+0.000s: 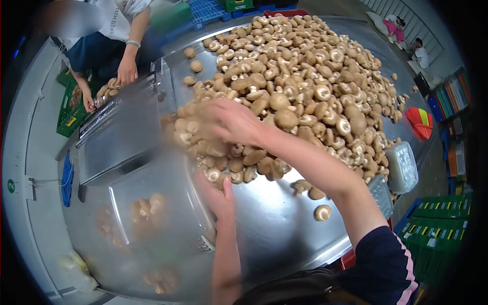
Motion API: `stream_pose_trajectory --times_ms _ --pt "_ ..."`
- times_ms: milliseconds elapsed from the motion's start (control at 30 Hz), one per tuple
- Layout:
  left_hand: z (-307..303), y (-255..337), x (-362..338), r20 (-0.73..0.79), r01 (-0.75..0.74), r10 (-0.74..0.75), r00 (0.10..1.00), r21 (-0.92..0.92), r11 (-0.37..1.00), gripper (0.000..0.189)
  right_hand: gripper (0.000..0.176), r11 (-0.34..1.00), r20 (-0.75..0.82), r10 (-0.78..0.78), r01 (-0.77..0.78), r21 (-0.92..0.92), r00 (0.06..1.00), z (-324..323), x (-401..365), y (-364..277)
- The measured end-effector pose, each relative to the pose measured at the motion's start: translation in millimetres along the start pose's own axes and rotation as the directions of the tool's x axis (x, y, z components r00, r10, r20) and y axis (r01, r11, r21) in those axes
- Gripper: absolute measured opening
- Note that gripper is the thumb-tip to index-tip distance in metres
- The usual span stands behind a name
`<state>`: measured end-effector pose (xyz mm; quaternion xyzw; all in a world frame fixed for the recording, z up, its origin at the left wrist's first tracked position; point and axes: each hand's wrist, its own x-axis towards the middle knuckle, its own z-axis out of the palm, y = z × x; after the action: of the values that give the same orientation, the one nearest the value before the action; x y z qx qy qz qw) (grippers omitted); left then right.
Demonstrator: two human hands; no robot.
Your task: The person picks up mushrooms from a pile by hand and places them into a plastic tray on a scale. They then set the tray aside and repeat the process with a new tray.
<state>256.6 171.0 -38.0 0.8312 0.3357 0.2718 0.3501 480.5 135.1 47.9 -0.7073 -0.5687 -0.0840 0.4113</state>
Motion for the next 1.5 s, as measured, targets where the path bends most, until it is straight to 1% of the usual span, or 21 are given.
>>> stream_pose_trajectory --times_ms 67,133,233,333,400,433,533,600,700,767,833,900,967,1033,1100,1167,1200,1300,1333,1433,1500 --pt "-0.9 9.3 16.5 0.009 0.031 -0.031 0.999 -0.018 0.999 0.076 0.042 0.989 0.248 0.132 -0.112 -0.094 0.96 37.3 59.2 24.6" --pt "0.3 15.5 28.2 -0.001 0.073 -0.073 0.997 -0.027 0.997 0.078 0.047 0.982 0.262 0.18 -0.157 -0.105 0.948 86.0 98.0 52.3" --pt "7.2 9.2 43.2 0.009 0.095 -0.095 0.995 -0.062 0.993 0.084 0.041 0.938 0.425 0.327 -0.237 -0.252 0.844 131.0 134.6 73.7" --pt "13.9 4.6 58.2 0.03 0.158 -0.156 0.987 -0.114 0.981 0.086 0.042 0.901 0.703 0.43 -0.315 -0.298 0.567 146.6 143.4 87.6" --pt "20.5 0.2 68.1 0.012 0.17 -0.172 0.985 -0.221 0.96 0.086 0.044 0.909 0.793 0.402 -0.307 -0.283 0.459 147.9 146.8 90.0" --pt "22.5 -0.3 70.8 0.009 0.172 -0.173 0.985 -0.203 0.964 0.084 0.046 0.913 0.832 0.382 -0.303 -0.273 0.402 147.2 145.5 88.1" --pt "27.3 0.8 79.5 0.002 0.173 -0.175 0.985 -0.177 0.969 0.082 0.048 0.928 0.841 0.355 -0.263 -0.264 0.408 148.7 136.4 88.8" --pt "26.2 5.7 78.7 -0.002 0.18 -0.184 0.983 -0.214 0.96 0.077 0.048 0.927 0.874 0.328 -0.301 -0.224 0.359 138.4 124.4 90.5" --pt "27.7 13.0 61.6 0.063 0.116 -0.117 0.991 0.02 0.993 0.069 0.048 0.921 0.916 0.28 -0.348 -0.173 0.286 113.0 93.4 91.1" --pt "30.5 18.3 46.2 0.061 0.038 -0.039 0.997 0.009 0.999 0.07 0.048 0.917 0.937 0.251 -0.369 -0.15 0.242 104.5 72.9 99.6" --pt "24.9 30.7 24.6 0.131 -0.03 0.021 0.991 0.069 0.997 0.074 0.048 0.975 0.926 0.167 -0.198 -0.103 0.338 104.7 49.2 95.0" --pt "26.5 31.0 0.8 0.182 -0.056 0.04 0.983 0.088 0.995 0.08 0.049 0.975 0.918 0.194 -0.169 -0.142 0.346 80.9 31.4 80.2" --pt "29.3 39.4 -24.5 0.263 -0.059 0.025 0.964 0.123 0.991 0.081 0.05 0.923 0.905 0.335 -0.286 -0.259 0.262 -1.0 20.8 16.2" --pt "34.4 39.4 -59.5 0.278 -0.178 0.14 0.95 0.113 0.978 0.08 0.041 0.958 0.919 0.225 -0.244 -0.149 0.323 -18.8 -11.1 0.5" --pt "29.9 43.3 -81.9 0.297 -0.277 0.239 0.925 0.094 0.956 0.079 0.042 0.986 0.838 0.163 -0.054 -0.158 0.52 -38.3 -55.2 -14.2" --pt "19.2 54.4 -93.7 0.301 -0.351 0.316 0.9 0.067 0.934 0.08 0.045 0.983 0.833 0.176 -0.043 -0.18 0.525 -56.9 -83.1 -20.1" --pt "18.0 51.0 -99.7 0.364 -0.312 0.279 0.888 0.032 0.95 0.082 0.047 0.982 0.828 0.177 -0.034 -0.187 0.531 -62.1 -90.0 -21.9" --pt "-7.0 62.3 -107.2 0.581 -0.278 0.15 0.8 0.138 0.951 0.086 0.051 0.953 0.882 0.287 -0.022 -0.301 0.374 -84.4 -85.3 -43.7" --pt "-10.8 58.9 -109.7 0.585 -0.317 0.178 0.791 0.143 0.938 0.088 0.051 0.962 0.873 0.245 0.007 -0.274 0.422 -78.7 -84.9 -39.7" --pt "-40.5 64.5 -113.4 0.71 -0.284 0.077 0.7 0.178 0.942 0.085 0.049 0.955 0.888 0.286 -0.178 -0.235 0.359 -59.6 -29.6 -45.3" --pt "-54.3 63.8 -111.5 0.746 -0.307 0.093 0.659 0.154 0.939 0.083 0.048 0.987 0.684 0.16 -0.133 -0.092 0.712 -15.1 -20.2 -28.6"
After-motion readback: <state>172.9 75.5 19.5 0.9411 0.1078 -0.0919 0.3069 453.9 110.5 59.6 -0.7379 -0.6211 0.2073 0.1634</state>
